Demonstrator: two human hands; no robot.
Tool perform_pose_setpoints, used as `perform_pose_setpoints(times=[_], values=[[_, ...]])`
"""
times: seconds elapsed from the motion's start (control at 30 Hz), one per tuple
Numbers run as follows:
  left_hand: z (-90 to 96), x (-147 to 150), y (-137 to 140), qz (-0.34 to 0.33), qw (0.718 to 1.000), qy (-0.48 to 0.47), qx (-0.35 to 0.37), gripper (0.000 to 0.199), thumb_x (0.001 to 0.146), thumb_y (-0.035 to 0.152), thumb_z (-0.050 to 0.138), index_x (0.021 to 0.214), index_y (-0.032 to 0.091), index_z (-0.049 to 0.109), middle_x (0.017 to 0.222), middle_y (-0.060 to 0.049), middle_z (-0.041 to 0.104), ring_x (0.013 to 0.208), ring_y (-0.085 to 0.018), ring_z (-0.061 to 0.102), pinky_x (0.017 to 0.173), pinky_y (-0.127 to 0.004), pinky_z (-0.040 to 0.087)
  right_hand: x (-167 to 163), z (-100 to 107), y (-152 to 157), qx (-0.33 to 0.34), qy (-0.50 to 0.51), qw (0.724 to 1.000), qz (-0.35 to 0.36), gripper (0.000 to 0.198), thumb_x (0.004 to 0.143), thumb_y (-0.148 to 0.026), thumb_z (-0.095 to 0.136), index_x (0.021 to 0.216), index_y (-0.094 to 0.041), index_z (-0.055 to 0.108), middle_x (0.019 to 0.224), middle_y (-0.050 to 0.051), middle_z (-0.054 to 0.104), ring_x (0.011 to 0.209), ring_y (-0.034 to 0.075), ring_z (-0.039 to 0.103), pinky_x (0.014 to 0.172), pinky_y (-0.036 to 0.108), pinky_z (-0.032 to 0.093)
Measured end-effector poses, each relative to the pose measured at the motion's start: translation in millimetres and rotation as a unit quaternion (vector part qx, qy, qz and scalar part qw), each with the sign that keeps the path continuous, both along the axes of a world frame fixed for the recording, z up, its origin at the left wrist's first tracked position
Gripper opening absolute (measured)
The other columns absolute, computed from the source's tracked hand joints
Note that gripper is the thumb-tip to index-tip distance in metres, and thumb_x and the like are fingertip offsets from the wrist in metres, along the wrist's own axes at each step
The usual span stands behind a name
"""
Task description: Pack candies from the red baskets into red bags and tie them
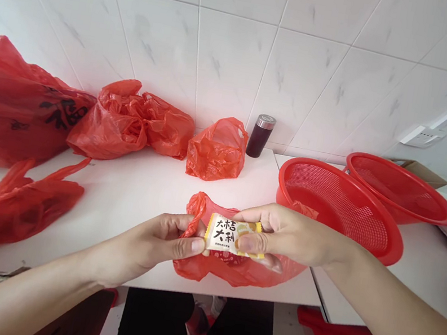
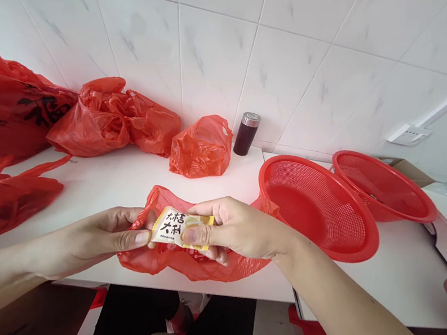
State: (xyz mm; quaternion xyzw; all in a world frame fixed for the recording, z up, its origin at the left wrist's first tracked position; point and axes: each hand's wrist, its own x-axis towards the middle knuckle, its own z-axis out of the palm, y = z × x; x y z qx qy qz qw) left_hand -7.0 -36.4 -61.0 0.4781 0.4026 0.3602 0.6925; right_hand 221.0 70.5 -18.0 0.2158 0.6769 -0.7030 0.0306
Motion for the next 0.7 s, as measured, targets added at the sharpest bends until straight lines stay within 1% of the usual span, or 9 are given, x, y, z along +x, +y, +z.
perform_pose_setpoints(times=[0.2, 0.3, 0.37, 0.43, 0.53, 0.6, 0.7], values=[[-2.2, -0.4, 0.3, 0.011, 1.0, 0.012, -0.002, 0.021, 0.086, 0.037, 0.064, 0.089, 0.016, 0.063, 0.086, -0.001, 0.061, 0.08, -0.012, 0.049, 0.077, -0.025, 0.038, -0.7, -0.3, 1.0, 0.002, 0.0, 1.0, 0.0, 0.043, 0.086, -0.043, 0.066, 0.117, -0.014, 0.062, 0.074, -0.001, 0.056, 0.052, 0.004, 0.048, 0.051, 0.017, 0.044], [-2.8, -0.1, 1.3, 0.02, 0.999, 0.025, 0.008, 0.023, 0.085, 0.039, 0.064, 0.084, 0.017, 0.061, 0.083, -0.001, 0.058, 0.079, -0.013, 0.048, 0.078, -0.027, 0.039, -1.1, 0.0, 1.0, 0.012, -0.006, 1.0, -0.005, 0.042, 0.086, -0.043, 0.065, 0.117, -0.014, 0.062, 0.074, -0.001, 0.056, 0.053, 0.005, 0.048, 0.051, 0.018, 0.044], [-3.0, -0.1, 2.5, 0.03, 0.998, 0.046, 0.018, 0.024, 0.085, 0.041, 0.063, 0.081, 0.017, 0.059, 0.078, 0.0, 0.055, 0.075, -0.014, 0.047, 0.075, -0.027, 0.039, -1.4, 0.0, -0.3, 0.034, -0.014, 0.999, -0.016, 0.042, 0.087, -0.042, 0.065, 0.119, -0.015, 0.06, 0.073, -0.001, 0.056, 0.054, 0.006, 0.049, 0.053, 0.019, 0.044], [-3.0, -0.3, 4.3, 0.041, 0.996, 0.075, 0.034, 0.026, 0.086, 0.042, 0.062, 0.078, 0.018, 0.057, 0.074, 0.002, 0.051, 0.07, -0.013, 0.043, 0.069, -0.025, 0.038, -1.8, -0.3, -2.7, 0.074, -0.029, 0.996, -0.035, 0.042, 0.088, -0.043, 0.063, 0.12, -0.017, 0.057, 0.072, -0.002, 0.056, 0.057, 0.007, 0.051, 0.056, 0.02, 0.046], [-3.1, -0.9, 7.2, 0.046, 0.992, 0.099, 0.057, 0.027, 0.088, 0.041, 0.059, 0.075, 0.018, 0.055, 0.071, 0.004, 0.047, 0.066, -0.011, 0.037, 0.065, -0.023, 0.035, -2.5, -0.9, -7.1, 0.122, -0.055, 0.989, -0.061, 0.039, 0.089, -0.044, 0.062, 0.117, -0.018, 0.056, 0.075, -0.001, 0.059, 0.061, 0.009, 0.056, 0.059, 0.022, 0.049], [-3.8, -1.2, 8.9, 0.045, 0.992, 0.096, 0.065, 0.026, 0.089, 0.04, 0.058, 0.076, 0.018, 0.056, 0.071, 0.004, 0.048, 0.067, -0.01, 0.039, 0.066, -0.023, 0.036, -2.8, -1.3, -8.6, 0.123, -0.058, 0.988, -0.068, 0.036, 0.089, -0.042, 0.062, 0.115, -0.018, 0.056, 0.082, 0.001, 0.061, 0.065, 0.01, 0.059, 0.062, 0.024, 0.051], [-5.5, -1.5, 10.9, 0.044, 0.994, 0.08, 0.064, 0.022, 0.09, 0.039, 0.057, 0.082, 0.019, 0.06, 0.078, 0.003, 0.056, 0.073, -0.012, 0.048, 0.071, -0.024, 0.04, -2.2, -1.9, -7.5, 0.104, -0.037, 0.992, -0.068, 0.034, 0.088, -0.037, 0.063, 0.114, -0.017, 0.057, 0.089, 0.003, 0.063, 0.07, 0.011, 0.063, 0.066, 0.026, 0.054]])
